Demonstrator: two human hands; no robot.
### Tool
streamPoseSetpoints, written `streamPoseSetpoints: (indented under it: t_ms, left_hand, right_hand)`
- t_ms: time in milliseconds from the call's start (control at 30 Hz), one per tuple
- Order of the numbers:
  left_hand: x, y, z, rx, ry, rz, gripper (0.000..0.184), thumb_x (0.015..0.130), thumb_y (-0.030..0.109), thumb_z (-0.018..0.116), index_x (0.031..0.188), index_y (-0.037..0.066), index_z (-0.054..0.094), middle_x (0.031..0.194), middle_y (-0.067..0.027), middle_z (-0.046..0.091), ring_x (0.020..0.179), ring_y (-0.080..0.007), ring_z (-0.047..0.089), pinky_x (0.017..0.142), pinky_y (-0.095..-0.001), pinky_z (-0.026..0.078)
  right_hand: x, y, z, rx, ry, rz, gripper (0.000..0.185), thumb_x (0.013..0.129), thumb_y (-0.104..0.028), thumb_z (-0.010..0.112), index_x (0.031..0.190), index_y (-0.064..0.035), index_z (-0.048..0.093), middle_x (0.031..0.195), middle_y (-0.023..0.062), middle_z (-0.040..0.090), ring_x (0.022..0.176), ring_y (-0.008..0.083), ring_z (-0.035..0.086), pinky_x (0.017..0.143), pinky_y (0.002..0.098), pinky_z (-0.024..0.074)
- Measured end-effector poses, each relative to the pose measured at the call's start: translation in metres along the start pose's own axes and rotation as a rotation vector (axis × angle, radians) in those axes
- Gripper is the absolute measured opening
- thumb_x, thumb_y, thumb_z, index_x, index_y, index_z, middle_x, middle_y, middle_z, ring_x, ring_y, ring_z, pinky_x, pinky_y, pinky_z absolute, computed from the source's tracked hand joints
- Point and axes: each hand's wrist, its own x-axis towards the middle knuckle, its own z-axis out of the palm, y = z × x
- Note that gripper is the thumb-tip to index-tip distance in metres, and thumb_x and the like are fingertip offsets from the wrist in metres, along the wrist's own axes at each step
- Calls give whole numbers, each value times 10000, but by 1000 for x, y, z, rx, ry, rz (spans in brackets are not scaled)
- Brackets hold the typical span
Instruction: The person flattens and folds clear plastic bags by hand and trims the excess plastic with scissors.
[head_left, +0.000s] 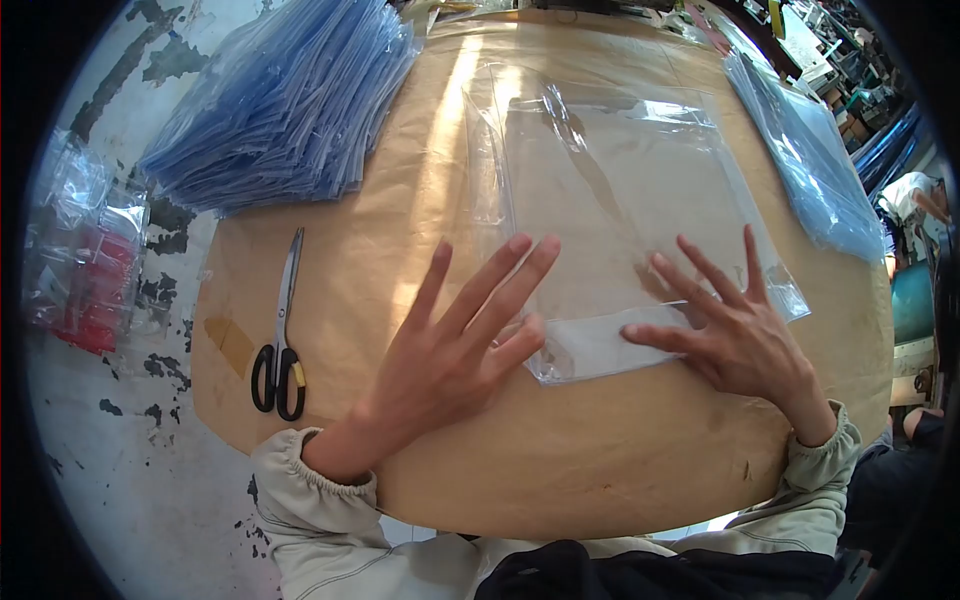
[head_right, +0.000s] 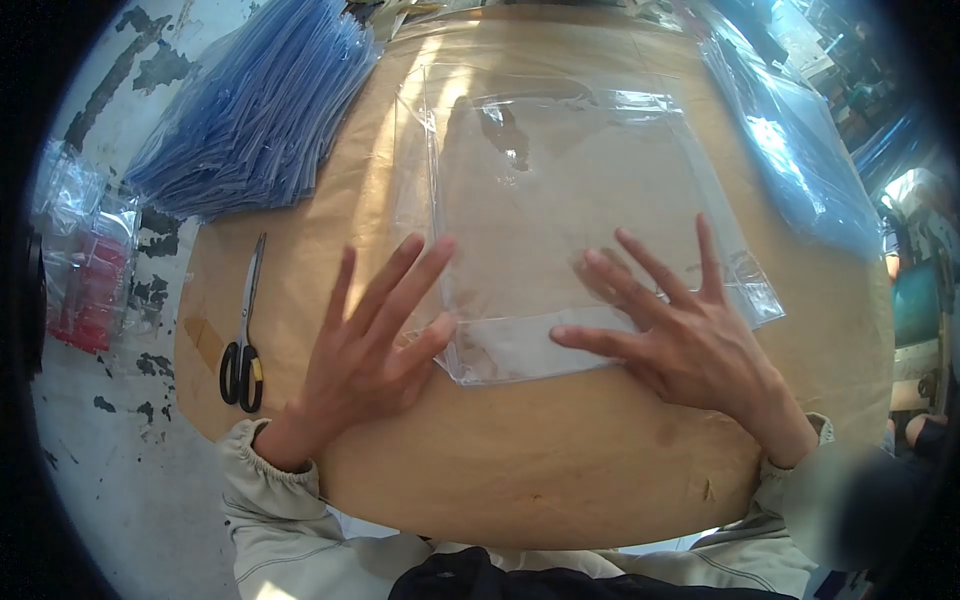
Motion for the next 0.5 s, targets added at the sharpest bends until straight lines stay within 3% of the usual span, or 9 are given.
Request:
streamPoseSetpoints:
  t_ms: [100, 133, 200, 300, 367, 400, 467, 500]
  left_hand:
    - [6, -11, 6, -314, -184, -46, 623, 745, 144, 641, 1331, 293, 491, 1479, -194, 294, 1370, -378, 273, 1112, -543, 196]
    - [5, -12, 10, -348, -187, -46, 649, 745, 155, 640, 1352, 306, 464, 1475, -201, 294, 1363, -382, 286, 1106, -536, 214]
    - [3, -13, 18, -416, -192, -43, 704, 746, 176, 638, 1393, 334, 411, 1469, -216, 293, 1347, -390, 313, 1095, -523, 250]
    - [5, -10, 17, -257, -150, 7, 641, 758, 269, 635, 1370, 308, 450, 1447, -221, 331, 1298, -377, 393, 1046, -469, 345]
    - [5, -9, 8, -215, -113, 39, 577, 775, 350, 628, 1332, 272, 503, 1331, -198, 469, 1189, -326, 497, 964, -424, 398]
    - [5, -8, 3, -193, -93, 53, 556, 783, 391, 624, 1313, 254, 529, 1273, -186, 538, 1134, -301, 549, 923, -402, 425]
    - [4, -9, -21, -451, -198, 52, 507, 802, 435, 607, 1257, 212, 581, 1095, -130, 624, 990, -246, 596, 844, -362, 428]
    - [1, -10, -30, -584, -250, 54, 495, 811, 457, 599, 1229, 191, 607, 1006, -101, 667, 918, -218, 620, 805, -342, 429]
  right_hand:
    - [-3, 13, -4, 160, -88, 82, 570, 802, -684, 429, 1325, -460, 438, 1499, 83, 275, 1409, 311, 173, 1081, 659, -50]
    - [-6, 24, 3, 164, -146, 58, 684, 778, -767, 378, 1363, -415, 414, 1524, 112, 207, 1415, 337, 132, 1081, 639, -62]
    - [-9, 46, 15, 314, -153, 84, 719, 782, -765, 393, 1383, -369, 406, 1534, 108, 179, 1419, 339, 112, 1079, 635, -62]
    - [-4, 56, 14, 421, -198, 86, 794, 766, -764, 434, 1404, -293, 402, 1544, 109, 142, 1423, 348, 78, 1074, 643, -35]
    - [-2, 56, 6, 473, -218, 84, 787, 756, -751, 476, 1394, -294, 418, 1544, 113, 139, 1421, 359, 71, 1065, 666, 3]
    - [-3, 57, -4, 495, -286, 19, 767, 763, -714, 511, 1386, -274, 432, 1530, 122, 180, 1412, 356, 117, 1072, 645, 60]
    - [-10, 67, -35, 522, -423, -105, 729, 777, -641, 581, 1370, -235, 459, 1502, 142, 261, 1393, 352, 207, 1086, 601, 175]
    - [-12, 71, -42, 694, -468, -109, 705, 782, -598, 609, 1354, -207, 479, 1478, 154, 302, 1368, 344, 263, 1076, 555, 229]
